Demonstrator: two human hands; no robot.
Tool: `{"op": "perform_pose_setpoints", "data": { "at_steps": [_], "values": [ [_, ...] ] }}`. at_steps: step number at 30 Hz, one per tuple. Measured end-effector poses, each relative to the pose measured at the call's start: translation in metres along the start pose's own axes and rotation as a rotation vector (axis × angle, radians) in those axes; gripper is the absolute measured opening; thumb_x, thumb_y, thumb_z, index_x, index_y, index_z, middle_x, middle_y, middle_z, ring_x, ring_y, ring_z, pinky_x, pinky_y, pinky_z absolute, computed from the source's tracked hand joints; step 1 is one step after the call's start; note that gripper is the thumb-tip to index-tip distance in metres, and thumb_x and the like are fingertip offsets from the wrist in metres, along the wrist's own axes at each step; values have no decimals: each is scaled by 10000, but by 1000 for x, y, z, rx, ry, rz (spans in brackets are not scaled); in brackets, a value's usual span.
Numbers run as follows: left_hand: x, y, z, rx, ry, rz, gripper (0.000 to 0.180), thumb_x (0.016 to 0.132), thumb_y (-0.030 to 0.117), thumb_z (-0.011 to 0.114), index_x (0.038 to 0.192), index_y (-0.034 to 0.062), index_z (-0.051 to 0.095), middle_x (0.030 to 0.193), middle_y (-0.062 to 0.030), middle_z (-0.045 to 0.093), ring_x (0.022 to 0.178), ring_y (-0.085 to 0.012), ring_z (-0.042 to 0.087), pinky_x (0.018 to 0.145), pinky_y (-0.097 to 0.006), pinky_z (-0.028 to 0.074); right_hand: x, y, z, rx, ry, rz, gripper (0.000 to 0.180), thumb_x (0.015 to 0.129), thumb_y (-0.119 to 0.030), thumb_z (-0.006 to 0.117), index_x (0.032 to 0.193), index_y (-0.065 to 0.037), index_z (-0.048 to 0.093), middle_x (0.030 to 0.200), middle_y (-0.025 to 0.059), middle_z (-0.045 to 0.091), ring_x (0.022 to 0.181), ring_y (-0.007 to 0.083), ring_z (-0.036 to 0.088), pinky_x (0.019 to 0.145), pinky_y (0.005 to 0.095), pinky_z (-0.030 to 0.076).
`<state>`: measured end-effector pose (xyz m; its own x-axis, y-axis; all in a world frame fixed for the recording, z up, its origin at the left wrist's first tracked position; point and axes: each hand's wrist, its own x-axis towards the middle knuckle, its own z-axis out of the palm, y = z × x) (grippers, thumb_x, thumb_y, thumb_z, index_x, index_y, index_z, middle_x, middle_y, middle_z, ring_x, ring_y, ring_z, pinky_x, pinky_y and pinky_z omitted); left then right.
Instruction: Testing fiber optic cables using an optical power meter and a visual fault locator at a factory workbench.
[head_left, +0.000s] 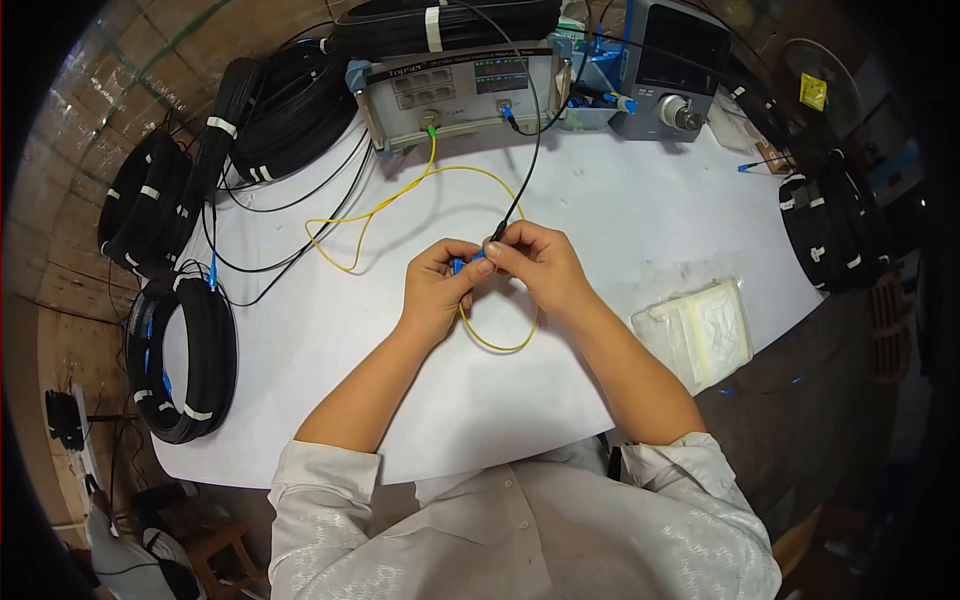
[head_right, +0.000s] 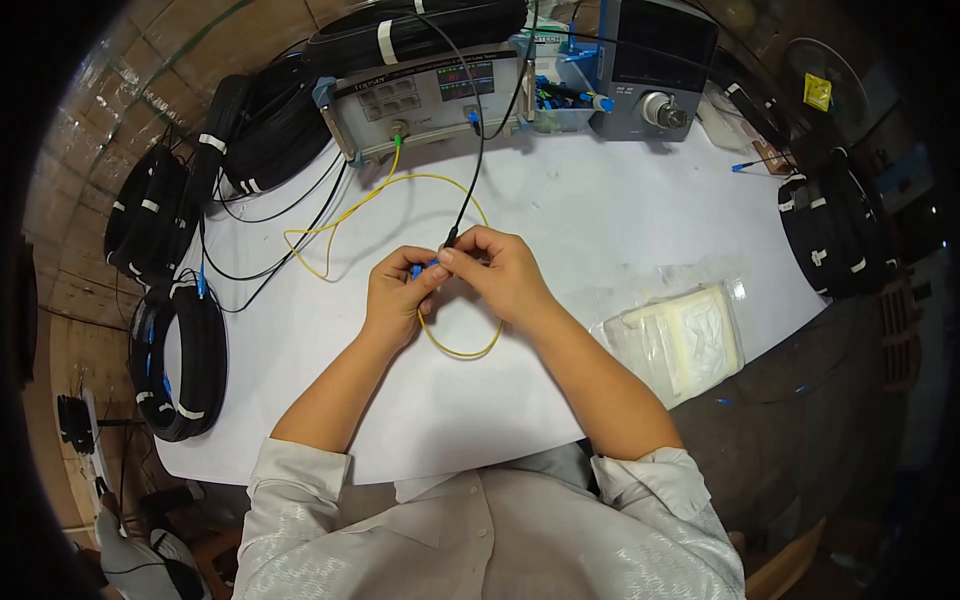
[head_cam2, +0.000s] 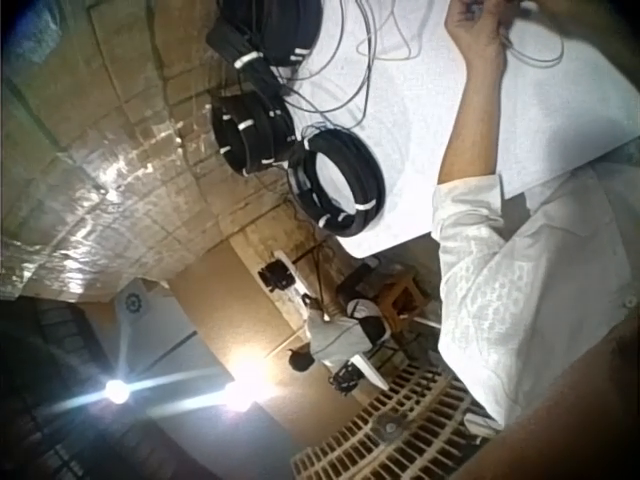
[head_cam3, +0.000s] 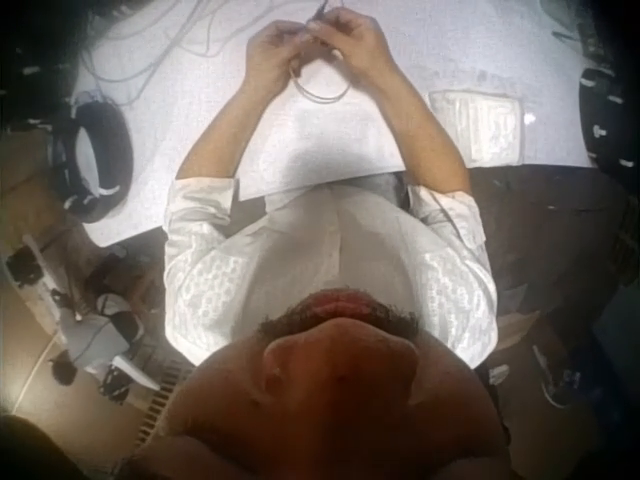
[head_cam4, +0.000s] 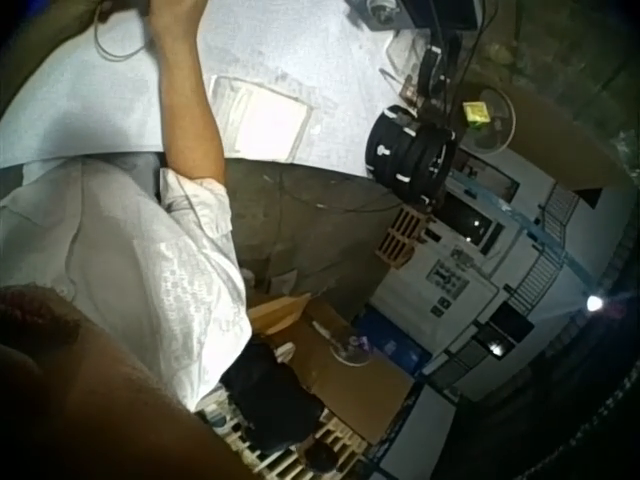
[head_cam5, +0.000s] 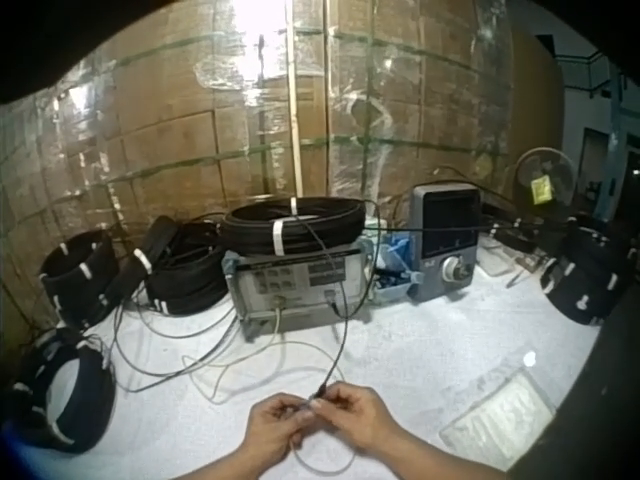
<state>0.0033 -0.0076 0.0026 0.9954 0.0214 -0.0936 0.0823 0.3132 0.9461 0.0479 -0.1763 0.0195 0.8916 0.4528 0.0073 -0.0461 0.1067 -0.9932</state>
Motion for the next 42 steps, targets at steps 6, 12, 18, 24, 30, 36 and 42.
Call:
{"op": "perform_pose_setpoints", "data": {
  "at_steps": [6,12,18,24,30,36,42],
  "values": [
    [0,11,0,-52,-84,-70,493,911,198,698,1282,-6,444,717,-91,651,449,-71,454,415,-197,333,-1,-2,-5,159,73,-88,167,944,-153,651,984,7,632,859,35,649,789,87,611,721,239,520],
    [-4,7,2,162,-164,-115,354,1025,297,513,1037,-20,669,602,5,523,496,-58,420,467,-226,340,-1,-1,-8,160,92,-99,182,955,-164,639,997,13,628,864,45,661,773,91,615,702,239,517],
    [-4,5,-2,67,-288,-138,402,1047,294,432,1192,-31,618,656,38,408,571,-57,351,523,-211,298,0,0,-14,144,139,-107,183,955,-152,636,1007,23,627,863,47,658,772,96,618,724,248,527],
    [-6,1,-2,5,-276,-156,373,1021,144,436,1337,-42,506,752,-2,510,662,-83,467,603,-223,390,1,-2,-13,157,189,-100,195,953,-162,642,1007,25,629,861,47,656,775,92,619,726,241,531],
    [-5,6,1,117,-190,-140,211,1004,187,552,1081,-4,597,759,-26,613,579,-79,534,528,-220,417,2,4,-13,146,191,-106,195,953,-163,641,1010,24,633,868,47,657,761,98,626,713,247,540],
    [-3,0,1,192,-144,-108,243,990,234,590,951,1,648,633,34,513,530,-32,393,478,-212,309,1,0,-8,183,215,-101,194,953,-156,640,1017,27,634,874,56,662,761,107,636,714,252,544],
    [-6,2,5,241,-125,-93,249,981,229,606,992,-9,676,636,48,493,543,-32,385,489,-212,309,1,0,-7,214,216,-87,183,944,-137,649,1007,33,630,861,62,665,749,116,645,715,257,550]
  ]
}}
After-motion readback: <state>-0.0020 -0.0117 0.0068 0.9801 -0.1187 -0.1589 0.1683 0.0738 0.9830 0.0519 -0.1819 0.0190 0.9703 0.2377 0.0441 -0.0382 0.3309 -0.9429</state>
